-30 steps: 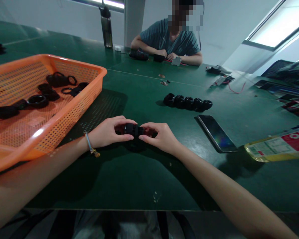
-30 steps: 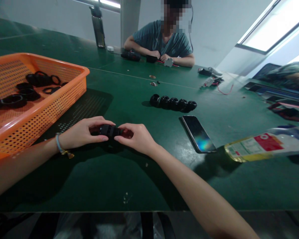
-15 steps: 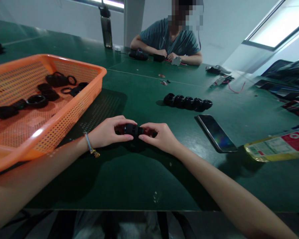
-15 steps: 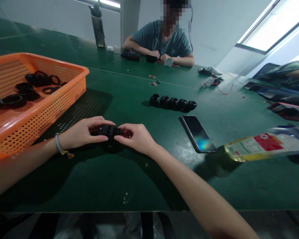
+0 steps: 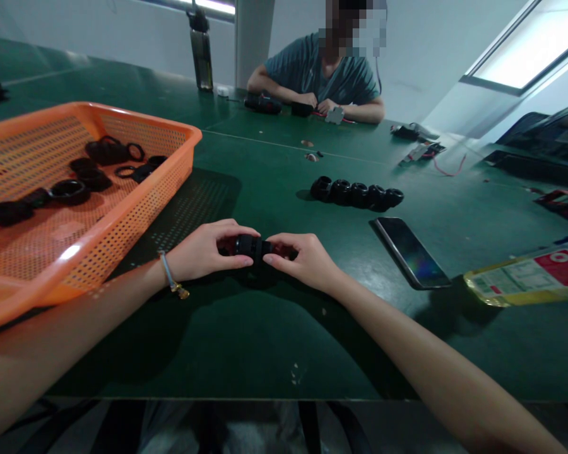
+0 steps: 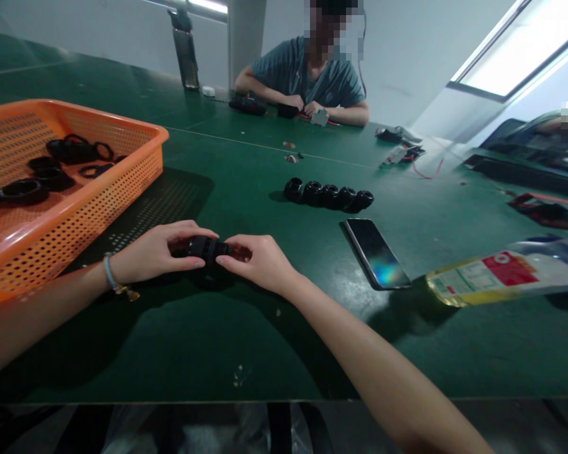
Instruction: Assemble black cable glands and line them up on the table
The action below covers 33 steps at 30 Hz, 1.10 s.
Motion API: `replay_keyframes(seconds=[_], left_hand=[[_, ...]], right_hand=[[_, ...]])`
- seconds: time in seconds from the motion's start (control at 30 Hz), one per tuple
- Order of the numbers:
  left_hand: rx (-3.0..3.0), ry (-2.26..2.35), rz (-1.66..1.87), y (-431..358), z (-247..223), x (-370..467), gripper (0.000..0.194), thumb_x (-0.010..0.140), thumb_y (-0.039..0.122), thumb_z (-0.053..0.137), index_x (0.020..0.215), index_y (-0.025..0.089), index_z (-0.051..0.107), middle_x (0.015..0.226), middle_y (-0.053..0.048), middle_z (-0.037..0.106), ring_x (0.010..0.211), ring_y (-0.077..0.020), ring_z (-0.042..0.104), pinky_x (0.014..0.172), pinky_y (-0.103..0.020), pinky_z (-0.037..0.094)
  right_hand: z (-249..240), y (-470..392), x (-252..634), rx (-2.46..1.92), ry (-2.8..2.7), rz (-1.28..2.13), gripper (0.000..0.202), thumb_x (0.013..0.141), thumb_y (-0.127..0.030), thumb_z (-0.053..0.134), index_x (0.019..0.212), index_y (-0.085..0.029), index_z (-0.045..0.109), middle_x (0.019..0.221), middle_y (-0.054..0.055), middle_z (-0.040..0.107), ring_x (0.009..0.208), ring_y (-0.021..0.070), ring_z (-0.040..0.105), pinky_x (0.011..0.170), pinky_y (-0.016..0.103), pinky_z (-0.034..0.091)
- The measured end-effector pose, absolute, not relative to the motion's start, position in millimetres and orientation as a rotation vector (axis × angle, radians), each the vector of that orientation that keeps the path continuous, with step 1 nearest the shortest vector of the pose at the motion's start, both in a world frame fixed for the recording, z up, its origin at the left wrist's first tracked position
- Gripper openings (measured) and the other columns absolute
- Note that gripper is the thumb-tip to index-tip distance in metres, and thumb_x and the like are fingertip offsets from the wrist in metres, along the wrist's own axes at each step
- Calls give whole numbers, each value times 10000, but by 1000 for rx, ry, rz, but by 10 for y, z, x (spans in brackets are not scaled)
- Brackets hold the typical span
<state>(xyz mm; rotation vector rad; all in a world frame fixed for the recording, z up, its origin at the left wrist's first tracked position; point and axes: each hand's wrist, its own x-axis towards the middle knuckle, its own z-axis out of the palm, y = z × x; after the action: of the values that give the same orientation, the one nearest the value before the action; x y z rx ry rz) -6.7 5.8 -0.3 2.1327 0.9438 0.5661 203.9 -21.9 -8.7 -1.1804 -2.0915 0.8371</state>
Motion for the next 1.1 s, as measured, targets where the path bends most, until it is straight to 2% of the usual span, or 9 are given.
replay_keyframes(seconds=[0.33,0.47,0.63,0.8,1.1], left_hand=[[2108,942,596,65,-27,-72,453,699,446,631,1064,178,629,854,-14,553,751,-146,554,679,-251,473],[2117,942,601,68,-26,-71,450,700,442,631,1061,174,633,854,-16,559,767,-152,561,703,-264,479],[2059,951,589,76,-26,-71,471,699,443,622,1092,184,626,891,-21,558,797,-160,575,726,-279,499],[2043,959,578,64,-17,-70,472,695,440,625,1095,189,622,907,-21,560,802,-158,572,739,-287,503],[2090,966,574,64,-9,-67,473,698,448,626,1086,179,629,907,-33,578,796,-164,567,737,-289,502]], right_hand=[[-96,-227,2031,-1191,-2103,822,168,792,-280,596,850,-140,669,649,-11,619,553,85,507,530,215,372],[-121,-232,2036,-1134,-2061,859,205,780,-290,604,922,-149,648,742,8,653,614,105,557,583,239,433],[-166,-229,2040,-1037,-2005,909,356,697,-250,680,1023,-165,566,808,11,645,681,120,602,667,277,512],[-187,-219,2033,-1058,-2014,887,271,720,-210,633,978,-179,557,786,2,650,668,115,609,670,282,526],[-144,-235,2034,-1093,-2029,873,264,719,-199,636,974,-164,581,784,13,667,662,116,620,672,284,533]])
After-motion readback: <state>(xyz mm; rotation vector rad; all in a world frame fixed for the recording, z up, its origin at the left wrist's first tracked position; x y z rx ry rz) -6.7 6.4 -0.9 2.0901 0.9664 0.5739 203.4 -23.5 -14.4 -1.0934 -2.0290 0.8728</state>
